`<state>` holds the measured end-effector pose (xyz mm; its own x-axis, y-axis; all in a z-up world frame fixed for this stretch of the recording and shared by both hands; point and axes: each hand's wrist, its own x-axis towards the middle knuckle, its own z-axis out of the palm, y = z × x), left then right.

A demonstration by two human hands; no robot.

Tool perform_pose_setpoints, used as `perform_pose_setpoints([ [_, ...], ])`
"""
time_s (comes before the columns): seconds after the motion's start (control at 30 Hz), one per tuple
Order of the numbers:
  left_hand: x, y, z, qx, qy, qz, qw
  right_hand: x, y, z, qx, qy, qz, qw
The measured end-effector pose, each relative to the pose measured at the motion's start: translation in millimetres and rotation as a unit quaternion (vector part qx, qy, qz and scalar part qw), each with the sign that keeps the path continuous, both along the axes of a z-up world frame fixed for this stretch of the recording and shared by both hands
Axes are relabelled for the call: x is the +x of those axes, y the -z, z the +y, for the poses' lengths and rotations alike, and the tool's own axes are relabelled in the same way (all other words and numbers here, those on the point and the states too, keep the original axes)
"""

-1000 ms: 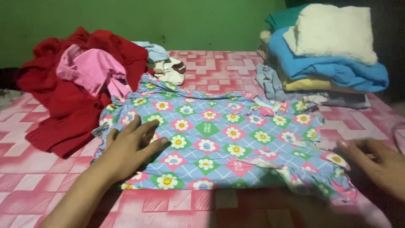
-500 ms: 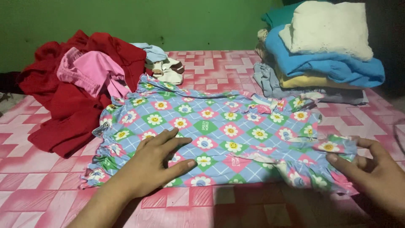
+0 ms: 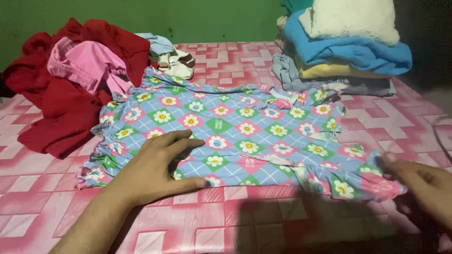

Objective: Fold various pieces of clothing and stack them on a bed.

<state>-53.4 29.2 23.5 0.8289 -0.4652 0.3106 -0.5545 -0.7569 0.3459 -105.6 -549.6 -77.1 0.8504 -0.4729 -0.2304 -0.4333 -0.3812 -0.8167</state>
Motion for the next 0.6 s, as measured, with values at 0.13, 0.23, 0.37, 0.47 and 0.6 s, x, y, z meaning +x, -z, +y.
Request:
perform_pose_setpoints([
  [0.13,-11,-9,-1,-0.013,0.073,-0.035,0.997,-1,-37,54,-0.078,-0.116,-0.082,0.987],
  [0.23,-15,-9,0,-0.009,0.087,-0.046,0.995,3,-31,54,-0.082,-0.123,-0.119,0.982],
  [0.37,-14,-10,0,-0.005,0.065,-0.037,0.997,3,-30,62,-0.043,-0.027,-0.108,0.993],
  [0.47,-17,-19,0,-0.025,0.051,0.036,0.998,0,-20,43,-0.007,-0.035,-0.105,0.994],
  [0.6,-17,-15,25,-0.014,0.031,0.049,0.998,-4,-22,21,-0.013,-0.072,-0.151,0.986],
])
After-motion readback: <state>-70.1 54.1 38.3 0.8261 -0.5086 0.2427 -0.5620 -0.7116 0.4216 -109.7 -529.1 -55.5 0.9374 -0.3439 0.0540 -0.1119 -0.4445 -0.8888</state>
